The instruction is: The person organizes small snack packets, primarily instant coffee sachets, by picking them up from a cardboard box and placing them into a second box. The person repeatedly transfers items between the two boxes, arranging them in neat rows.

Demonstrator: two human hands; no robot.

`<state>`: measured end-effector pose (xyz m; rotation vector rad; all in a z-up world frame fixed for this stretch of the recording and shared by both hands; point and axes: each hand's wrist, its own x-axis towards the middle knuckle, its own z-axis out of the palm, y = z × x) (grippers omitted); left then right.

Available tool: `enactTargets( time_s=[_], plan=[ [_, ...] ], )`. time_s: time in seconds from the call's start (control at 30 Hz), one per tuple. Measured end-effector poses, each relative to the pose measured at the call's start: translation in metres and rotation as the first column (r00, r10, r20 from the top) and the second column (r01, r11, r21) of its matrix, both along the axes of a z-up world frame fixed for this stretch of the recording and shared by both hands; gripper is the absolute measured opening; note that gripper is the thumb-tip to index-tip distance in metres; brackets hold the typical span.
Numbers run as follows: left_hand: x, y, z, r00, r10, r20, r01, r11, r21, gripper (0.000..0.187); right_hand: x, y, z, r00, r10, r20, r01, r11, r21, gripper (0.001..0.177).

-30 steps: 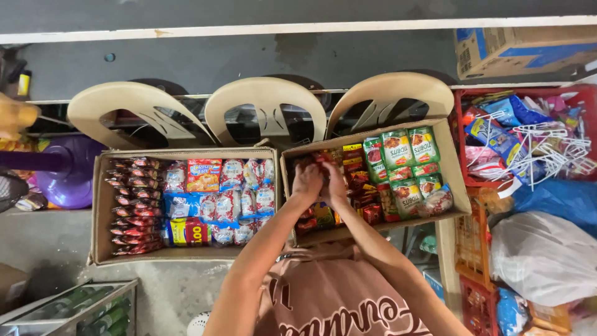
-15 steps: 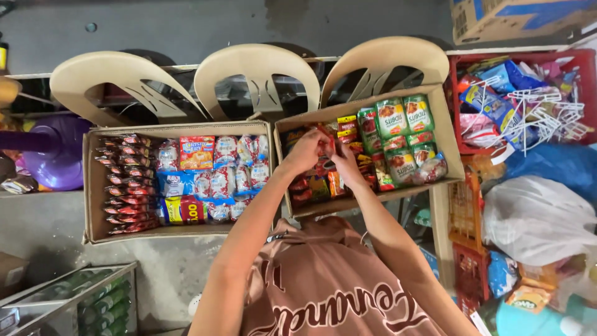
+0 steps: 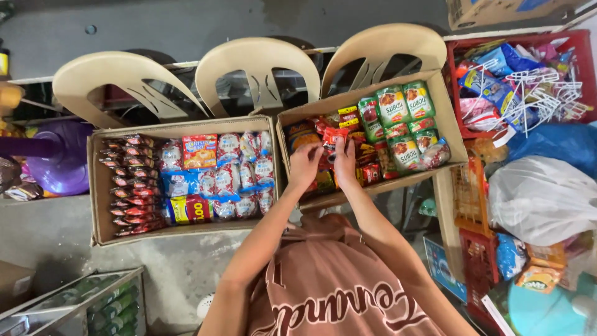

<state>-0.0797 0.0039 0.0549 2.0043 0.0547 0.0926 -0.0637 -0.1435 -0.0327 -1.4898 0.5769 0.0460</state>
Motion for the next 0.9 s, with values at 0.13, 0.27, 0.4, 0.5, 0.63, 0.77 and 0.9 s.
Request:
enactTargets(
  time_s=[0.13,0.27,0.4,0.5,0.63,0.77,0.9],
  plan=[
    [-0.001,-0.002,0.008,0.999,0.036,0.013,-0.036,0.999,-0.013,0.033,-0.003,0.017,0.034,0.988,0.066,0.137,-0.066,0.998,-0.005,0.067],
    [0.004,0.003,0.023,0.988,0.154,-0.025,-0.156,0.983,-0.102,0.037,0.001,0.028,0.033,0.966,0.104,0.237,-0.105,0.994,-0.008,0.052],
    [0.003,0.007,-0.002,0.976,0.199,0.087,-0.202,0.979,0.028,0.042,-0.003,0.046,0.045,0.978,0.048,0.203,-0.071,0.992,0.105,0.050],
    [0.007,0.021,0.012,0.976,0.150,-0.155,-0.182,0.959,-0.218,0.041,-0.010,0.049,0.051,0.975,0.030,0.219,-0.074,0.978,0.196,0.049],
    [0.008,0.026,-0.001,0.988,0.151,0.038,-0.144,0.980,-0.140,0.041,-0.018,0.067,0.070,0.959,-0.016,0.283,-0.020,0.992,0.125,0.043],
    [0.008,0.030,-0.003,0.987,0.152,-0.045,-0.158,0.959,-0.235,0.041,-0.033,0.081,0.089,0.956,-0.018,0.294,0.030,0.999,-0.036,0.035],
    [0.005,0.046,0.009,0.995,0.092,0.028,-0.082,0.968,-0.237,0.039,-0.045,0.093,0.088,0.949,0.023,0.314,-0.013,0.999,-0.034,0.025]
  ],
)
